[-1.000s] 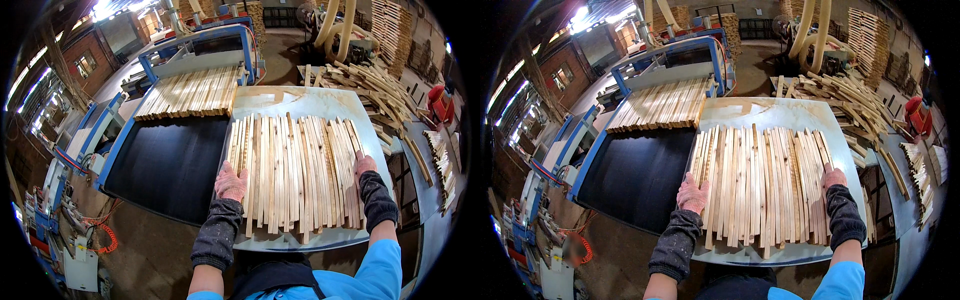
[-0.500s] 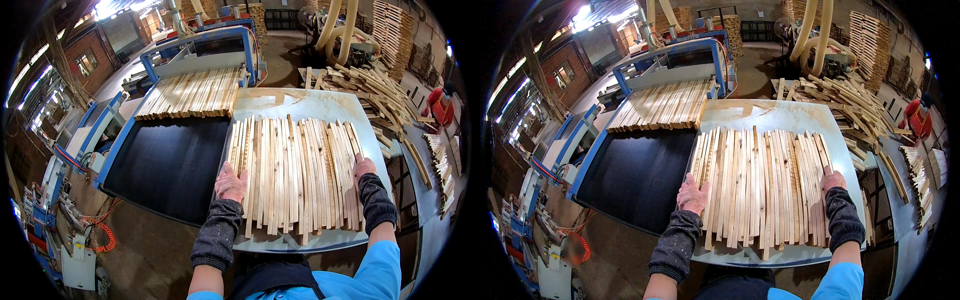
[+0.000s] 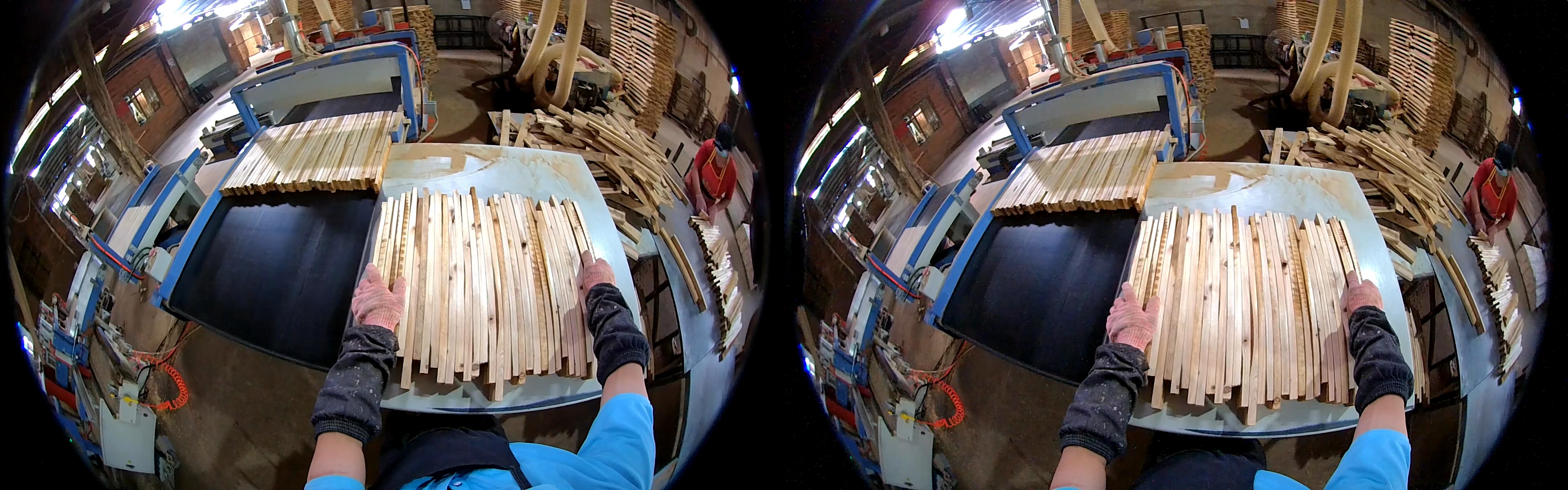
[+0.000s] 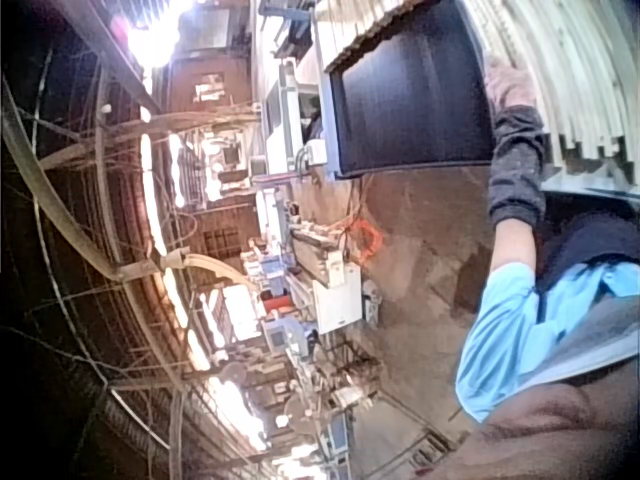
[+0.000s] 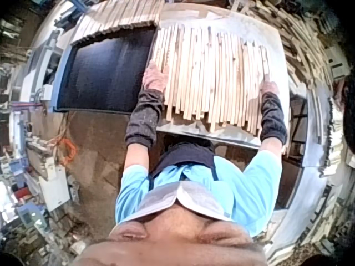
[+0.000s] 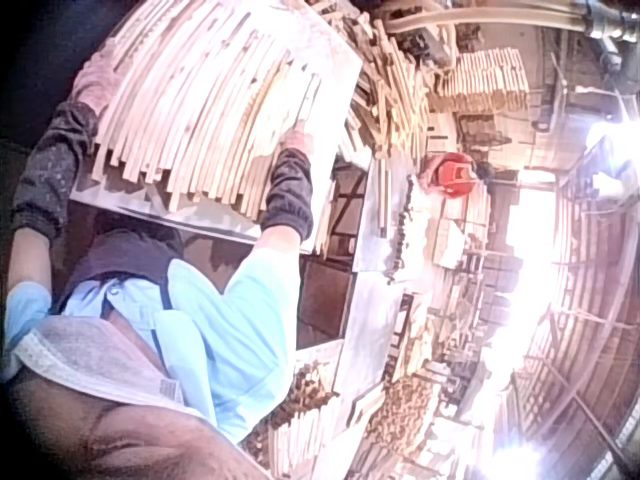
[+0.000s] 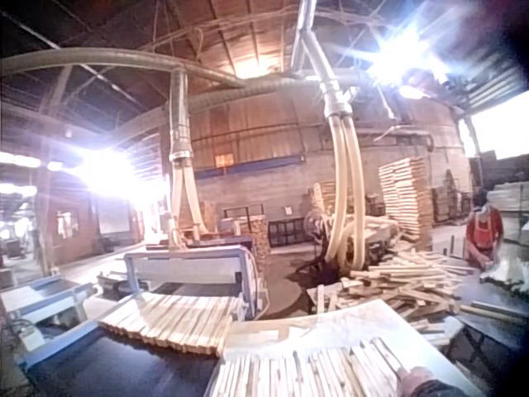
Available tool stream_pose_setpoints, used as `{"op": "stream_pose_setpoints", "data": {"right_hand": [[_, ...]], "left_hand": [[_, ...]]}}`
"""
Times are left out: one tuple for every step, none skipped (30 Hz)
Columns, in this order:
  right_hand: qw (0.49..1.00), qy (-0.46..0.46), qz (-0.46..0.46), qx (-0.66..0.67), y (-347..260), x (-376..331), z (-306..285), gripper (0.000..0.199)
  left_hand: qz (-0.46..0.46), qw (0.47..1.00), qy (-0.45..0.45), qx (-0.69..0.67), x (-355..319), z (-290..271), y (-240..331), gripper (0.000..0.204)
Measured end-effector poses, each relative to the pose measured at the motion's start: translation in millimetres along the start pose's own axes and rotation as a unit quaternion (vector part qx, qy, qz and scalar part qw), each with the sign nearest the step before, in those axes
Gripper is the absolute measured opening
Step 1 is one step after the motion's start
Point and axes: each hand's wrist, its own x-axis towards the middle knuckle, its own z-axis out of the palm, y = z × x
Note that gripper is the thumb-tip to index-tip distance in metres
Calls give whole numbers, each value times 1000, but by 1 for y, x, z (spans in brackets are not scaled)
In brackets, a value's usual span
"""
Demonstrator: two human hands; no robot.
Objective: The person repeatedly picks up stacks of thin wooden strips from a metal table and places them onto a conveyor belt. The person wears gloves and handles the wood by hand, moving between the table and the conveyor in a repetitive cycle.
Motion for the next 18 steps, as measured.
{"op": "stream_pose_setpoints", "data": {"right_hand": [[1000,1,-3,-2,-2,0,-1,38],[1000,1,-8,-5,-3,1,1,38],[1000,1,-13,-8,-1,4,5,39],[1000,2,-18,-12,2,8,10,39],[1000,11,2,12,13,17,22,40],[999,21,30,32,41,31,43,42],[999,19,29,30,38,35,46,43],[999,16,22,31,25,34,41,44],[1000,7,1,5,20,27,34,43],[1000,-1,-21,-19,6,19,22,43],[999,23,-30,-21,15,24,30,43],[999,27,-31,-30,26,28,37,43],[998,28,-36,-38,27,29,39,43],[998,30,-42,-46,26,33,40,43],[999,12,2,35,23,39,42,42],[999,29,-28,18,20,45,45,42],[997,48,-57,0,30,49,54,41],[994,68,-89,-15,39,57,66,40]], "left_hand": [[-3,1000,-3,0,-1,-2,0,97],[-1,1000,0,-1,-1,-2,-1,97],[2,1000,3,-3,-2,-2,-3,97],[4,1000,6,-6,-1,-2,-4,96],[13,1000,8,-9,1,1,-3,96],[28,999,5,-14,3,8,3,96],[29,999,7,-14,4,11,2,96],[23,1000,8,-14,3,9,-3,96],[17,1000,8,-14,2,7,-5,95],[10,1000,9,-15,0,3,-8,95],[10,1000,7,-11,0,3,-3,95],[15,1000,8,-14,0,2,1,96],[16,1000,9,-14,1,2,0,96],[17,1000,10,-14,1,3,-1,96],[20,1000,13,-17,3,6,-5,97],[22,1000,16,-14,3,7,-8,97],[24,999,19,-12,3,8,-9,97],[24,999,25,-9,3,9,-11,97]]}}
